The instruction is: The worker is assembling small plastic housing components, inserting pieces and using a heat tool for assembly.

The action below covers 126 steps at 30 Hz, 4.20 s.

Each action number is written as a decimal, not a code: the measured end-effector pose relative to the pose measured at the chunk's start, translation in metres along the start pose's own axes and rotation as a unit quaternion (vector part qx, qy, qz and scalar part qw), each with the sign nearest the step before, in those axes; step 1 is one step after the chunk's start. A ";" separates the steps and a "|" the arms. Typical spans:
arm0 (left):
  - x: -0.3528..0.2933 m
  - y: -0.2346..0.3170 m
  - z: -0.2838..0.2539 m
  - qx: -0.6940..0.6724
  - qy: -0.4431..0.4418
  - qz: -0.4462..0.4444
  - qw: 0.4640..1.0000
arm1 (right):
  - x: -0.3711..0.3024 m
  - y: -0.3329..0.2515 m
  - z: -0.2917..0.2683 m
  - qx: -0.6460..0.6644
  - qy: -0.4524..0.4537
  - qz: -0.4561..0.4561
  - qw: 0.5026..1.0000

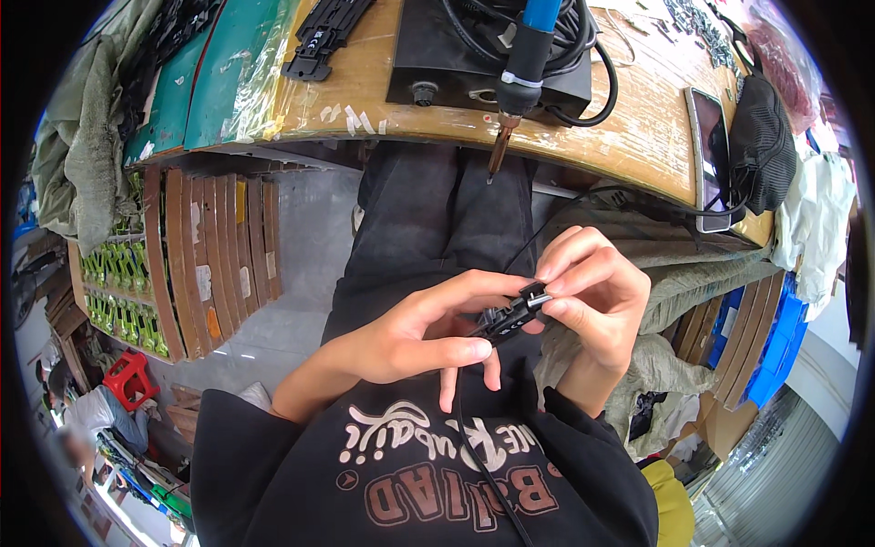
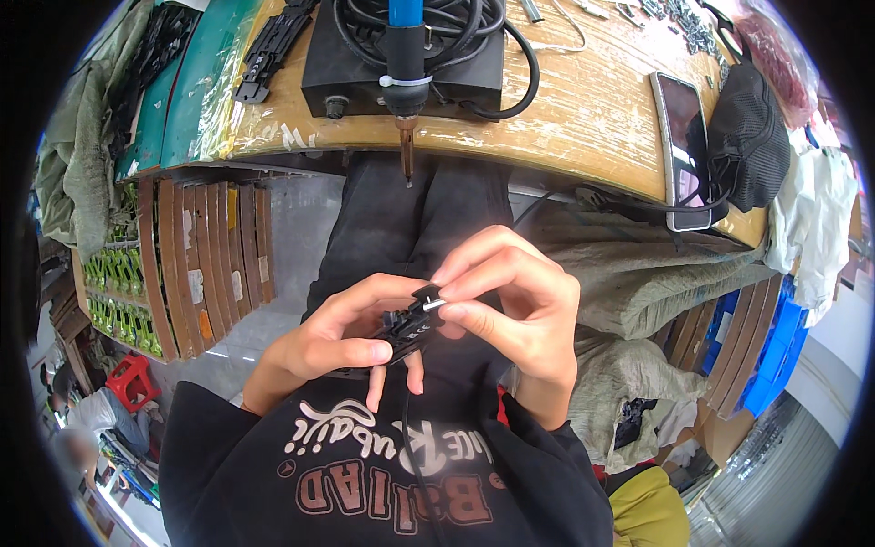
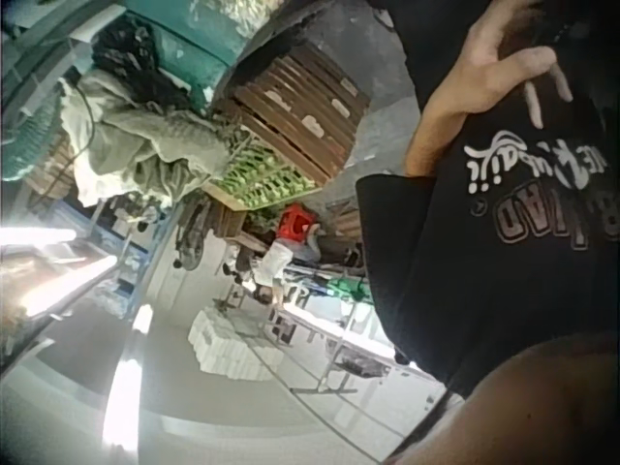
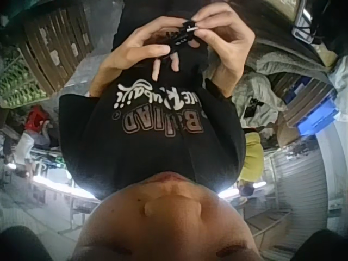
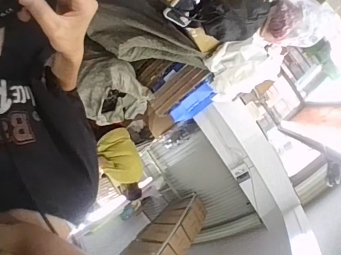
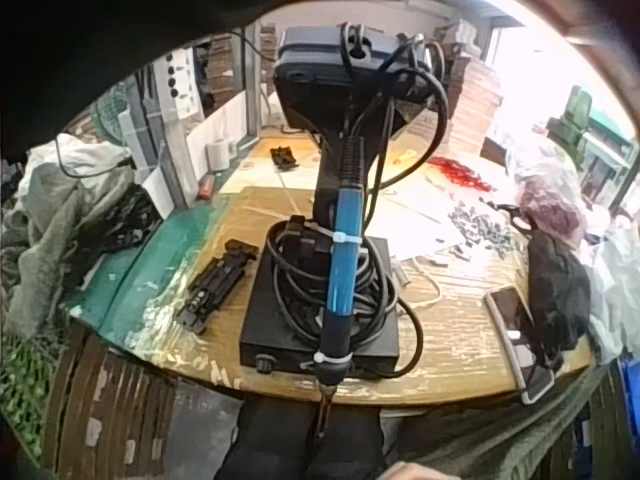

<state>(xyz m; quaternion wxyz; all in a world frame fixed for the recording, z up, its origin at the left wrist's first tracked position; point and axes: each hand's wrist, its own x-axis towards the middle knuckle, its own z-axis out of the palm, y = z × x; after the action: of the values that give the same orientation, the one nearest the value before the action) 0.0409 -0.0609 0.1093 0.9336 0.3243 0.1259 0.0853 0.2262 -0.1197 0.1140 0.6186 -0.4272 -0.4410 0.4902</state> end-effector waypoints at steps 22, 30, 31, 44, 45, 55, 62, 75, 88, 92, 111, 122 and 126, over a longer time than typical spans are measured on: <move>-0.002 0.006 -0.006 -0.045 -0.003 -0.093 0.995 | -0.002 -0.008 -0.009 -0.068 -0.073 0.085 0.991; -0.001 0.003 -0.007 0.007 0.011 -0.062 0.998 | -0.005 -0.008 -0.001 -0.078 -0.004 0.112 0.991; -0.001 0.003 -0.007 0.012 0.012 -0.063 0.998 | -0.005 -0.009 -0.001 -0.086 0.001 0.112 0.990; -0.001 0.006 -0.005 0.138 0.089 -0.087 0.983 | -0.006 0.001 0.006 -0.162 0.045 0.132 0.977; 0.000 0.006 -0.005 0.144 0.097 -0.088 0.981 | -0.007 0.003 0.007 -0.163 0.053 0.136 0.976; 0.002 0.004 -0.006 0.119 0.116 -0.100 0.981 | -0.009 0.009 0.009 -0.156 0.087 0.138 0.974; 0.001 0.008 -0.006 0.131 0.105 -0.108 0.980 | -0.009 0.006 0.011 -0.187 0.076 0.136 0.970; 0.003 0.006 -0.009 0.144 0.107 -0.121 0.976 | -0.009 0.003 0.013 -0.263 0.065 0.134 0.953; 0.001 0.004 -0.012 0.054 0.077 -0.090 0.991 | -0.008 0.001 0.014 -0.201 0.085 0.136 0.966; 0.001 0.006 -0.013 0.023 0.062 -0.093 0.994 | -0.008 -0.002 0.015 -0.181 0.090 0.139 0.969; 0.002 0.003 -0.010 0.090 0.091 -0.075 0.989 | -0.005 -0.002 0.015 -0.184 0.082 0.151 0.968; 0.001 0.005 -0.005 0.101 0.114 -0.062 0.986 | -0.006 -0.005 0.013 -0.216 0.077 0.095 0.969; 0.001 0.006 -0.002 0.119 0.122 -0.070 0.983 | -0.006 -0.004 0.012 -0.227 0.070 0.090 0.967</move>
<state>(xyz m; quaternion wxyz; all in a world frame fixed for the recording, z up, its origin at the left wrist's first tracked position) 0.0412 -0.0552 0.1114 0.8695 0.4110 0.2705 0.0425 0.2147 -0.1252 0.1203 0.4883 -0.6272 -0.4562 0.4001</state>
